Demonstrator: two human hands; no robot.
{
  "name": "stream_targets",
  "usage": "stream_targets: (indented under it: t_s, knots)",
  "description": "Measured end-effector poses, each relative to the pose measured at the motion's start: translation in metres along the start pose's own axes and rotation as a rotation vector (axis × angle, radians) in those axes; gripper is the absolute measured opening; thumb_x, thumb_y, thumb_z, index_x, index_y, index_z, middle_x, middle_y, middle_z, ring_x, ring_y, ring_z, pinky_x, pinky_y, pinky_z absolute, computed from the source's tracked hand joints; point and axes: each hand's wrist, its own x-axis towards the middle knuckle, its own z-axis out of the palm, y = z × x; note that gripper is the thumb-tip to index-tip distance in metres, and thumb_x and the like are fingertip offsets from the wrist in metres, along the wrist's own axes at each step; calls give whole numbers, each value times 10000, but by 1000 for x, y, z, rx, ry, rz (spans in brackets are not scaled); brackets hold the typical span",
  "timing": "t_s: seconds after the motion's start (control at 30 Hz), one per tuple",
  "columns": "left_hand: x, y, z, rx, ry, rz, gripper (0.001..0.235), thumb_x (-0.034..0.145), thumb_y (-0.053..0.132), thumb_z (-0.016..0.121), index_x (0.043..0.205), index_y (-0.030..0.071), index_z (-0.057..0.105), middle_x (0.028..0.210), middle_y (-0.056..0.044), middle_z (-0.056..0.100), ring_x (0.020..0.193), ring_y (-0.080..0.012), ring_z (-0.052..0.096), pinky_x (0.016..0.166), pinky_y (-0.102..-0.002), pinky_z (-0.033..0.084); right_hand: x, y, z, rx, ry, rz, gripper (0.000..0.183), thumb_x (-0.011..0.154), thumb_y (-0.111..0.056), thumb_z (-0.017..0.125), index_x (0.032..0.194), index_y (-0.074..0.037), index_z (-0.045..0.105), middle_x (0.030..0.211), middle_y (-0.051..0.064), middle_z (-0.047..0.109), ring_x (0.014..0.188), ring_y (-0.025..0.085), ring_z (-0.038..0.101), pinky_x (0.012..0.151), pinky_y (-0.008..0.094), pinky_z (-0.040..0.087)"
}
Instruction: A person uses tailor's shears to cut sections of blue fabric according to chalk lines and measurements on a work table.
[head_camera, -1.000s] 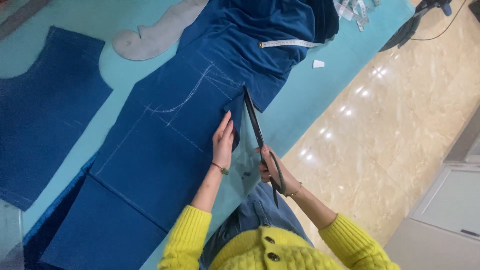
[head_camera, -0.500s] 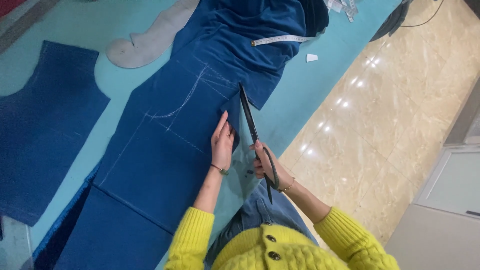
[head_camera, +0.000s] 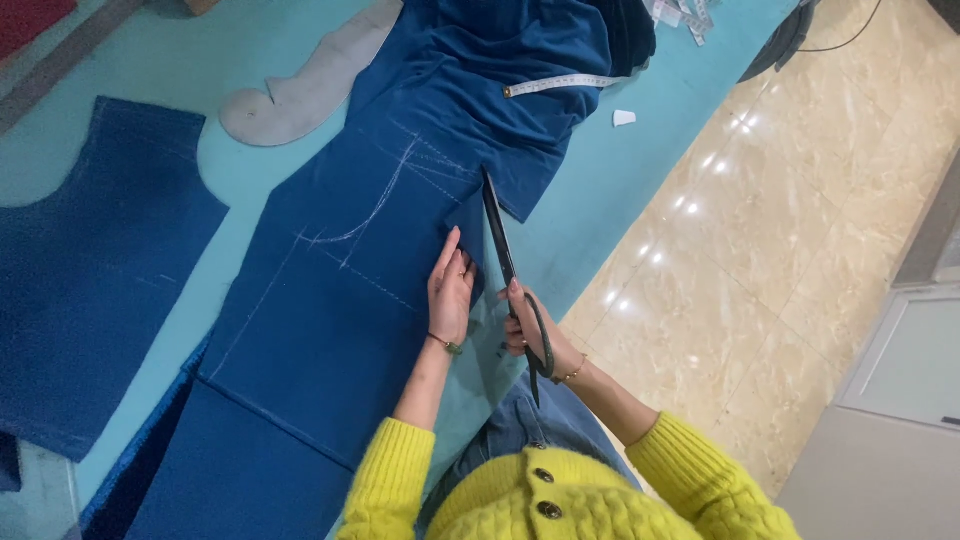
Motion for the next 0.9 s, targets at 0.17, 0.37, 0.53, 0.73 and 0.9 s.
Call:
stream_targets:
  t_s: [0.17, 0.37, 0.53, 0.73, 0.9]
  knots:
    - [-2, 1, 2, -1, -9, 20, 524, 1086, 231, 524, 1587, 127, 411, 1674, -114, 303, 1545, -390, 196, 1253, -536, 173, 2, 3, -3, 40, -30, 16, 683, 1023, -717, 332, 1237, -77, 435, 722, -68, 235, 469, 27, 287, 429, 206, 313]
    - [-2, -5, 2, 25, 14, 34, 510, 1082, 241, 537, 1573, 135, 447, 1683, -87, 288, 1546, -369, 204, 1244, -501, 207, -10, -13, -17, 70, -56, 80, 693, 1014, -727, 287, 1300, -109, 417, 739, -58, 245, 505, 30, 280, 435, 193, 302]
    - [-6, -4, 7, 278, 23, 82, 475, 1065, 258, 585, 1529, 177, 526, 1674, -54, 320, 1512, -295, 309, 1222, -438, 314, -27, -43, -51, -62, -94, 136, 759, 977, -782, 267, 1361, -146, 420, 793, -32, 296, 560, 52, 325, 468, 191, 307]
    - [-1, -15, 18, 466, 15, 190, 385, 1001, 213, 698, 1365, 92, 664, 1623, -166, 386, 1491, -377, 350, 1207, -439, 356, -35, -98, -86, -310, -160, 145, 797, 1000, -732, 287, 1446, -93, 455, 853, 20, 387, 644, 84, 392, 562, 214, 377]
    - [12, -22, 36, 1298, 149, 369, 383, 1040, 282, 608, 1377, 103, 576, 1586, -152, 380, 1418, -364, 460, 1098, -449, 513, -6, -136, -125, -503, -314, 110, 730, 1025, -658, 287, 1323, -29, 509, 805, 31, 415, 617, 90, 402, 537, 221, 402]
